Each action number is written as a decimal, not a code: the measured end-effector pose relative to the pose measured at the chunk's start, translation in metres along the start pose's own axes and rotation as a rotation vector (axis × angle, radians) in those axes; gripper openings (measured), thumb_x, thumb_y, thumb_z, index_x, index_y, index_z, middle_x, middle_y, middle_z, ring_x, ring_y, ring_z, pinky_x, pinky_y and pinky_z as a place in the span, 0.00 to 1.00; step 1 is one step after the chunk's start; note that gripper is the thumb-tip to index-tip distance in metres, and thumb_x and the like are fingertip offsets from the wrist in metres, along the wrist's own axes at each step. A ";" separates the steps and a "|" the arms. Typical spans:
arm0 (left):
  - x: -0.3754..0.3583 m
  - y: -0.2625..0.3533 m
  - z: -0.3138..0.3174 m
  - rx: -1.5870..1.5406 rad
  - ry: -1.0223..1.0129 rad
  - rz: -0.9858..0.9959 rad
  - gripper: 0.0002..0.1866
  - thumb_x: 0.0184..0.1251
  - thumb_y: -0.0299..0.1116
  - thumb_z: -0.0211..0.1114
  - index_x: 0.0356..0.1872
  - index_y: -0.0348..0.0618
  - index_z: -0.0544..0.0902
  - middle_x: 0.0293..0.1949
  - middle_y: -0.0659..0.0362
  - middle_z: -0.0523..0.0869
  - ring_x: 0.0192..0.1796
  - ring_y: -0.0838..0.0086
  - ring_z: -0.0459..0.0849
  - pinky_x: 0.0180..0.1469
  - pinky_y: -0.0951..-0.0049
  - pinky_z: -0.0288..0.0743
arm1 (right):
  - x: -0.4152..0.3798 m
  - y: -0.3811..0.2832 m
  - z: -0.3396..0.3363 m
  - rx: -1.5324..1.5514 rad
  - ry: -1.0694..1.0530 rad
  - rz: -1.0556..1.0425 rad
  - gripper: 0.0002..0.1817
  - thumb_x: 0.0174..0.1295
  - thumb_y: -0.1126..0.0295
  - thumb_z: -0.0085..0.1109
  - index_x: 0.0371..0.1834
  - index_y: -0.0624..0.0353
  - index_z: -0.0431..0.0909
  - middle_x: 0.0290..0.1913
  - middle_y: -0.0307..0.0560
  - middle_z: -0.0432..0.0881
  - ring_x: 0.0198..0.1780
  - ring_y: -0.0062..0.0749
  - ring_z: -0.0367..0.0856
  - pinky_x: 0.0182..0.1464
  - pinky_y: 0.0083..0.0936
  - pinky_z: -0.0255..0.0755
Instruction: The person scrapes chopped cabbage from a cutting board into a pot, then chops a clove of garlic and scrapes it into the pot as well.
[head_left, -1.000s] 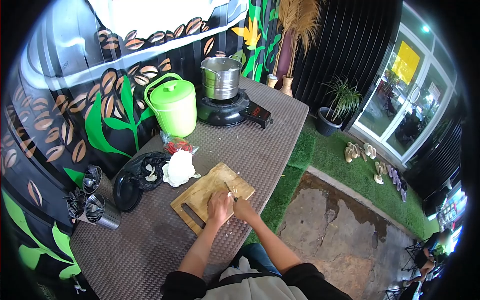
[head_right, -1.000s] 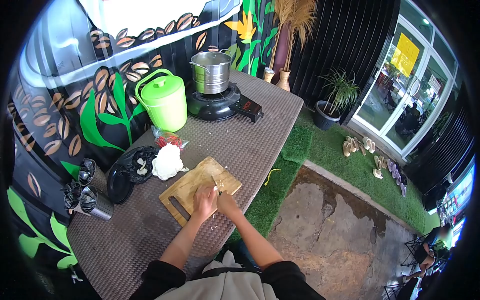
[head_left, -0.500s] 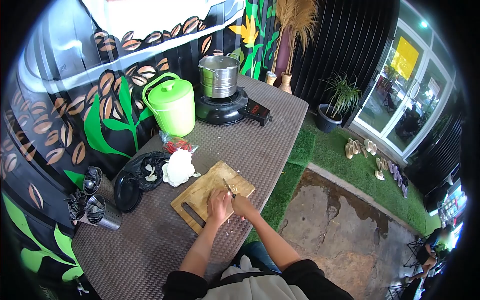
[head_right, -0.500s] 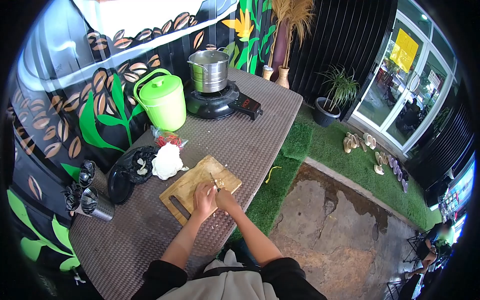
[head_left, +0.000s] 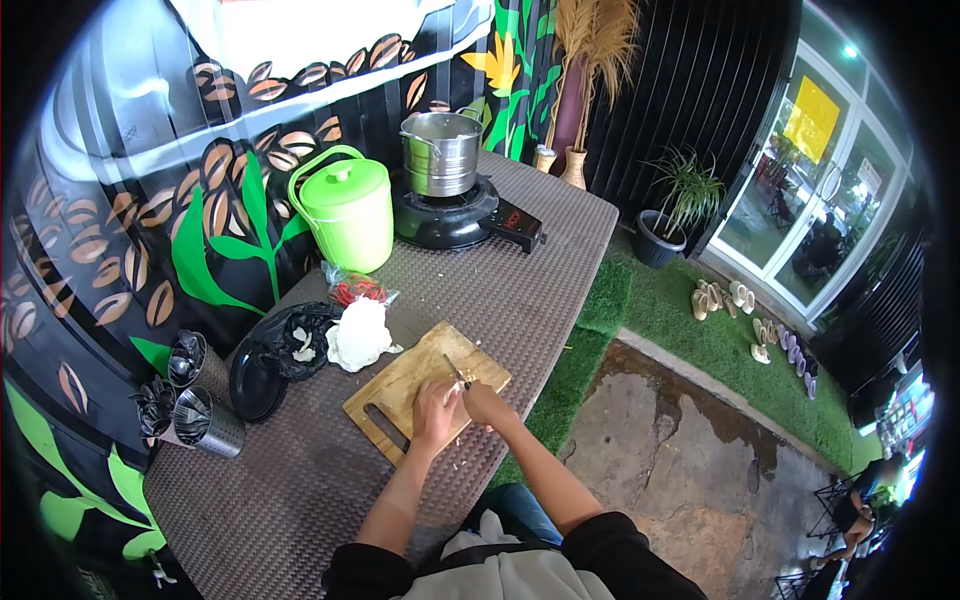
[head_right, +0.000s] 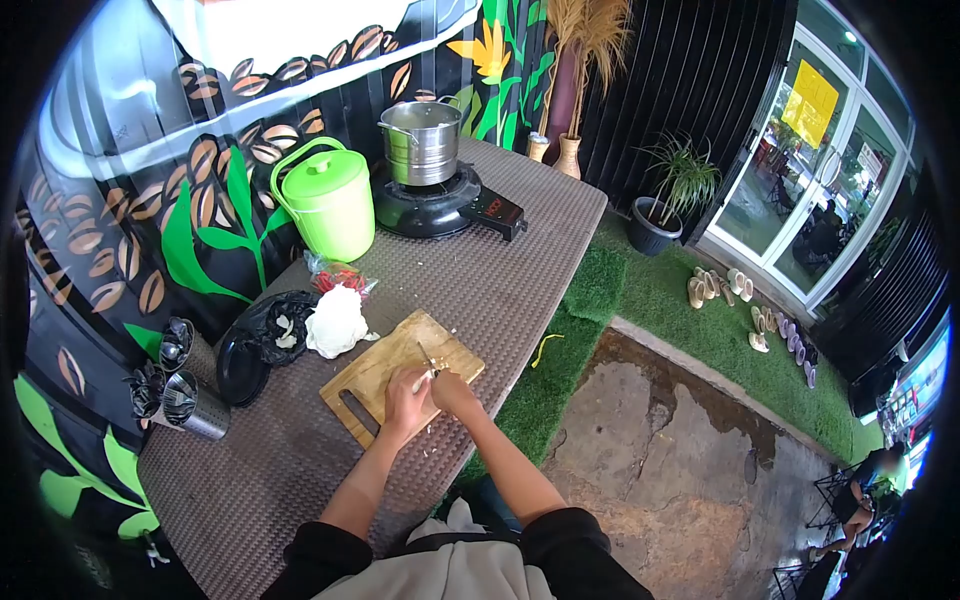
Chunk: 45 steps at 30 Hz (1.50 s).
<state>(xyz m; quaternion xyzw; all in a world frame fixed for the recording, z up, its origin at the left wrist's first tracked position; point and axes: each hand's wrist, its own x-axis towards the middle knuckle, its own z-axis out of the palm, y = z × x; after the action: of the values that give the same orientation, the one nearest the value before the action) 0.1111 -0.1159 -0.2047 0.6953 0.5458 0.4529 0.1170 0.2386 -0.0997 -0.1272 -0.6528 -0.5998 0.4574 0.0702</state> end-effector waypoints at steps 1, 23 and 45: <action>0.000 -0.001 -0.001 -0.009 -0.010 -0.007 0.08 0.58 0.27 0.62 0.38 0.36 0.83 0.40 0.50 0.83 0.44 0.55 0.79 0.48 0.61 0.73 | -0.006 -0.002 -0.001 -0.002 0.001 0.002 0.19 0.66 0.63 0.48 0.40 0.74 0.75 0.38 0.71 0.81 0.42 0.61 0.82 0.43 0.49 0.76; -0.003 0.003 -0.003 -0.015 0.048 -0.014 0.06 0.58 0.26 0.63 0.35 0.37 0.84 0.37 0.51 0.83 0.42 0.57 0.80 0.44 0.62 0.74 | -0.016 0.012 0.026 0.064 -0.041 0.064 0.22 0.67 0.58 0.46 0.48 0.72 0.66 0.37 0.74 0.79 0.42 0.67 0.80 0.43 0.51 0.76; -0.006 -0.004 -0.003 -0.057 0.062 -0.026 0.07 0.60 0.29 0.61 0.33 0.37 0.84 0.38 0.52 0.85 0.44 0.58 0.81 0.47 0.64 0.75 | -0.002 0.029 0.068 -0.138 0.364 -0.082 0.19 0.67 0.61 0.45 0.48 0.68 0.65 0.40 0.71 0.80 0.44 0.66 0.80 0.46 0.54 0.73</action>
<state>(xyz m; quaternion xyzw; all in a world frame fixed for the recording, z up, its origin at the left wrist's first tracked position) 0.1066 -0.1210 -0.2087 0.6699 0.5451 0.4882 0.1258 0.2135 -0.1409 -0.1840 -0.7031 -0.6330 0.2867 0.1511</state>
